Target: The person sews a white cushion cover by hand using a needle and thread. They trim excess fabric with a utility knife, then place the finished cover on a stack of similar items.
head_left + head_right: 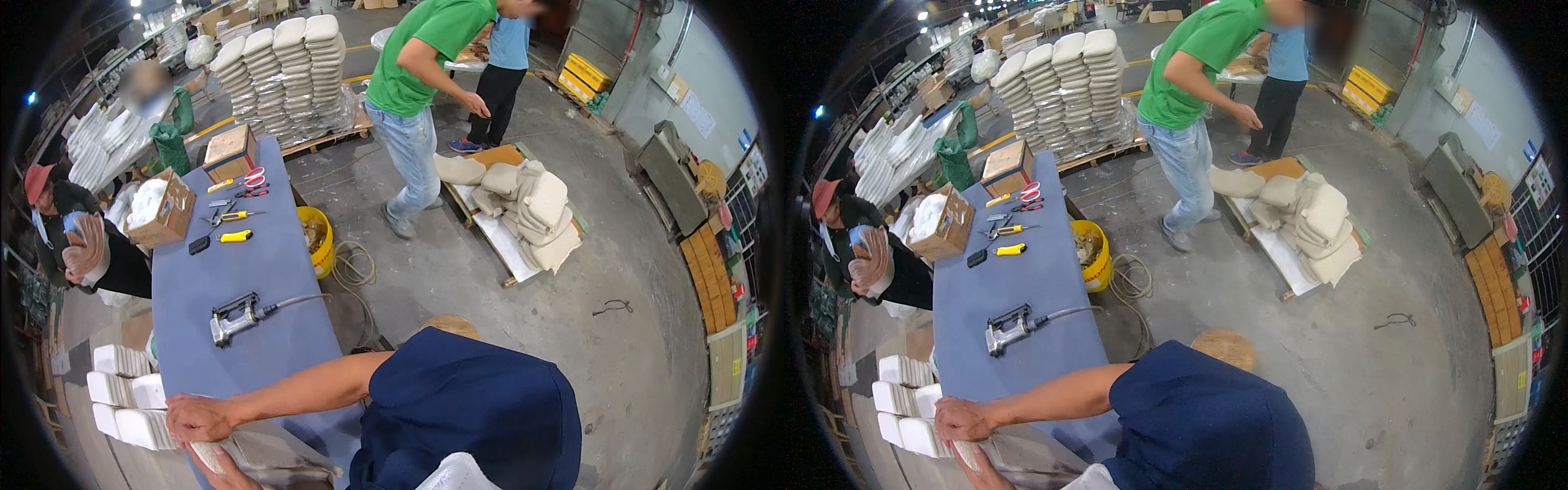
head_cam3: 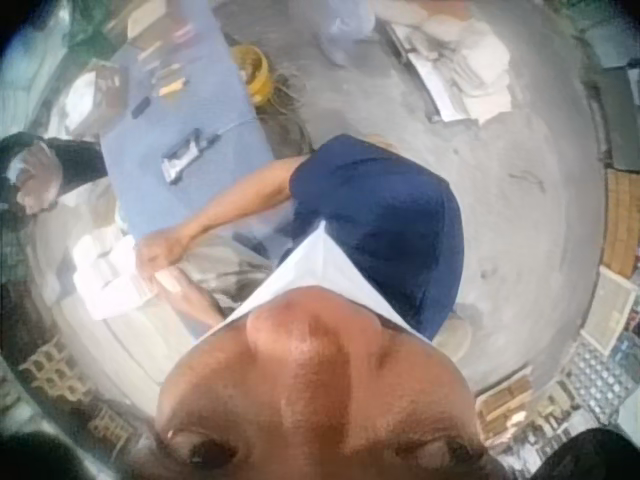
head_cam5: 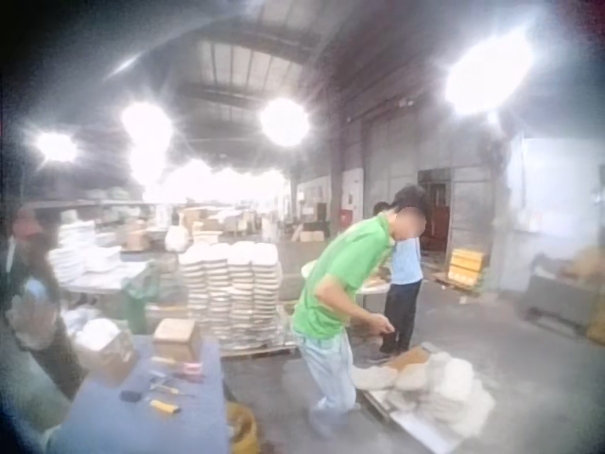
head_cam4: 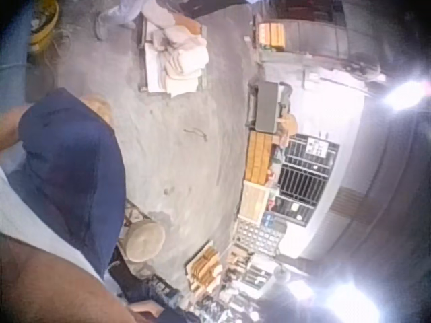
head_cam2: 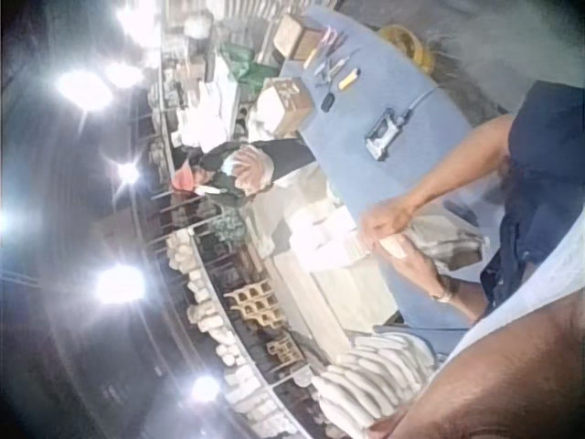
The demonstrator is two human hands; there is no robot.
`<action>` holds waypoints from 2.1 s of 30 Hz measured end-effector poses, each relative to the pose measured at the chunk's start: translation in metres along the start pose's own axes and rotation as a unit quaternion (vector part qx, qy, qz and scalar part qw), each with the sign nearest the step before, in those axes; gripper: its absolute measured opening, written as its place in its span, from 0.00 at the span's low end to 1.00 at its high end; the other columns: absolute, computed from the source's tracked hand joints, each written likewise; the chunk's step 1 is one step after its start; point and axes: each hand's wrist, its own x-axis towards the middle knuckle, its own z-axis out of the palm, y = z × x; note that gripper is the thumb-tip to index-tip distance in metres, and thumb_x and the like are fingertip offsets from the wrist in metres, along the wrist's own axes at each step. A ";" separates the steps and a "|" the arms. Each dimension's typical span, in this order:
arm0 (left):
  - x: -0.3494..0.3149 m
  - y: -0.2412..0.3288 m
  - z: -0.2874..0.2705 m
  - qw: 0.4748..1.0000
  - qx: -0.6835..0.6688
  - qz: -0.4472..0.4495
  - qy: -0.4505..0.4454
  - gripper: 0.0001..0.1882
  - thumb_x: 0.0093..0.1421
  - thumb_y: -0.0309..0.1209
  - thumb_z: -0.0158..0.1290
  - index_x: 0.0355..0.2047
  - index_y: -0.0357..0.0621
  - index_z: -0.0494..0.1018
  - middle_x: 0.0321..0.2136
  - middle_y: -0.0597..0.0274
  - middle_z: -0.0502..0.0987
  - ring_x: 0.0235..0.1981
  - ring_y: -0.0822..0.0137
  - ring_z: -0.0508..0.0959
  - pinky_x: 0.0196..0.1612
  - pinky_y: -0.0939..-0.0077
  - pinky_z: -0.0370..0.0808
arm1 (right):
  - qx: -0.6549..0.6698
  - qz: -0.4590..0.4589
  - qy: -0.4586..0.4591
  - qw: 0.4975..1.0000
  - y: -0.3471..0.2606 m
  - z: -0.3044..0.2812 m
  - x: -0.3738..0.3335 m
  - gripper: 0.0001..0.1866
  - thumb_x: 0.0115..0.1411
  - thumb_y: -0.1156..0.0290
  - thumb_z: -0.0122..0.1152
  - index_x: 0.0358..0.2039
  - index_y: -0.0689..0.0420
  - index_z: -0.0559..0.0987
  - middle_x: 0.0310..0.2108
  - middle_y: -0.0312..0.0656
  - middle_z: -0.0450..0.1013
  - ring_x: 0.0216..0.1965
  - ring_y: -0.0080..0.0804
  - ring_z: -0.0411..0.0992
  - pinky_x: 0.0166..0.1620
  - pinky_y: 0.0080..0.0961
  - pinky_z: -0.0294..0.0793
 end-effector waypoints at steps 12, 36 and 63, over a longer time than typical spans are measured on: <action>-0.016 -0.032 -0.003 0.988 -0.062 0.039 0.137 0.31 0.72 0.39 0.45 0.69 0.31 0.59 0.65 0.42 0.65 0.64 0.54 0.68 0.65 0.61 0.65 | -0.015 -0.037 0.051 0.998 -0.010 0.031 0.005 0.17 0.61 0.66 0.56 0.19 0.57 0.85 0.26 0.44 0.81 0.34 0.41 0.79 0.42 0.37 0.75; 0.037 -0.087 0.004 0.921 -0.333 0.158 0.125 0.46 0.73 0.59 0.36 0.74 0.35 0.41 0.76 0.45 0.38 0.77 0.55 0.40 0.76 0.61 0.39 | 0.148 0.237 -0.033 0.960 0.028 0.016 -0.004 0.33 0.76 0.51 0.37 0.72 0.60 0.61 0.76 0.53 0.46 0.77 0.42 0.40 0.76 0.36 0.38; -0.135 -0.116 -0.114 0.975 -0.202 0.059 0.067 0.43 0.55 0.40 0.62 0.68 0.33 0.62 0.72 0.41 0.57 0.73 0.54 0.58 0.72 0.61 0.54 | 0.023 0.341 -0.075 0.937 0.002 0.043 -0.108 0.27 0.73 0.58 0.44 0.65 0.60 0.70 0.63 0.57 0.69 0.65 0.49 0.67 0.67 0.41 0.63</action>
